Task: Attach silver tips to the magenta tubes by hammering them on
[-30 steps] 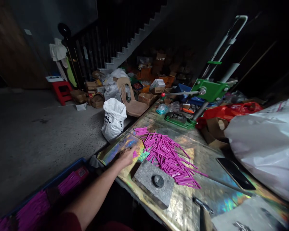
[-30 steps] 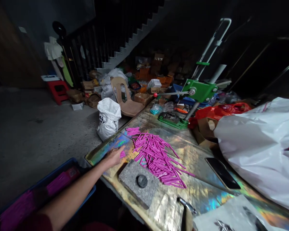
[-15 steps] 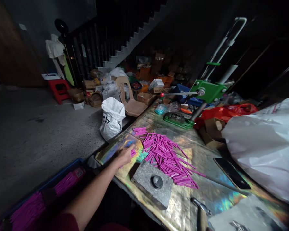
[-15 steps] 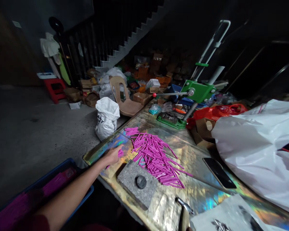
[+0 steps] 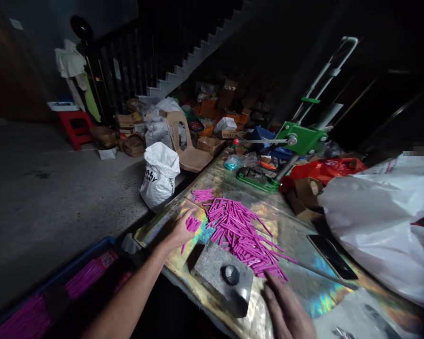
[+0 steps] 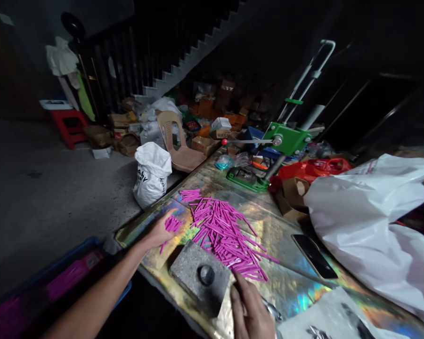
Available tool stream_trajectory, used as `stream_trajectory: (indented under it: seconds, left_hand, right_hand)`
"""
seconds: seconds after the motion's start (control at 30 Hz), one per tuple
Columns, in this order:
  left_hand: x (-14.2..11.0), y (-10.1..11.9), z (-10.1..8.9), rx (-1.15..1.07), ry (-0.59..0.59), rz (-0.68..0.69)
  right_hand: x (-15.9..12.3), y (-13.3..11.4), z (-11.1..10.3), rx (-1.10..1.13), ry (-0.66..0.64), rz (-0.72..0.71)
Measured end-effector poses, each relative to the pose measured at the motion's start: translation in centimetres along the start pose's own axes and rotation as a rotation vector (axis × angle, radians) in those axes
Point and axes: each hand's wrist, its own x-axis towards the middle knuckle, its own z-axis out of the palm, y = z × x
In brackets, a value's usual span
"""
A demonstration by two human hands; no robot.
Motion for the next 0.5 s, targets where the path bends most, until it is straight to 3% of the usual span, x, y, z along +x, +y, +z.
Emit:
stream_trajectory:
  seconds: [0.1, 0.2, 0.37, 0.5]
  left_hand:
    - [-0.3, -0.2, 0.2, -0.134, 0.023, 0.083]
    - [-0.4, -0.6, 0.4, -0.236, 0.026, 0.125]
    - [-0.4, -1.2, 1.2, -0.284, 0.063, 0.185]
    - [-0.7, -1.6, 1.6, -0.318, 0.073, 0.206]
  right_hand:
    - [3.5, -4.6, 2.9, 0.148, -0.084, -0.083]
    - [6.8, -7.6, 6.5, 0.314, -0.213, -0.058]
    - [9.6, -8.9, 11.2, 0.506, -0.357, 0.062]
    - [9.6, -8.8, 12.8, 0.516, -0.405, 0.092]
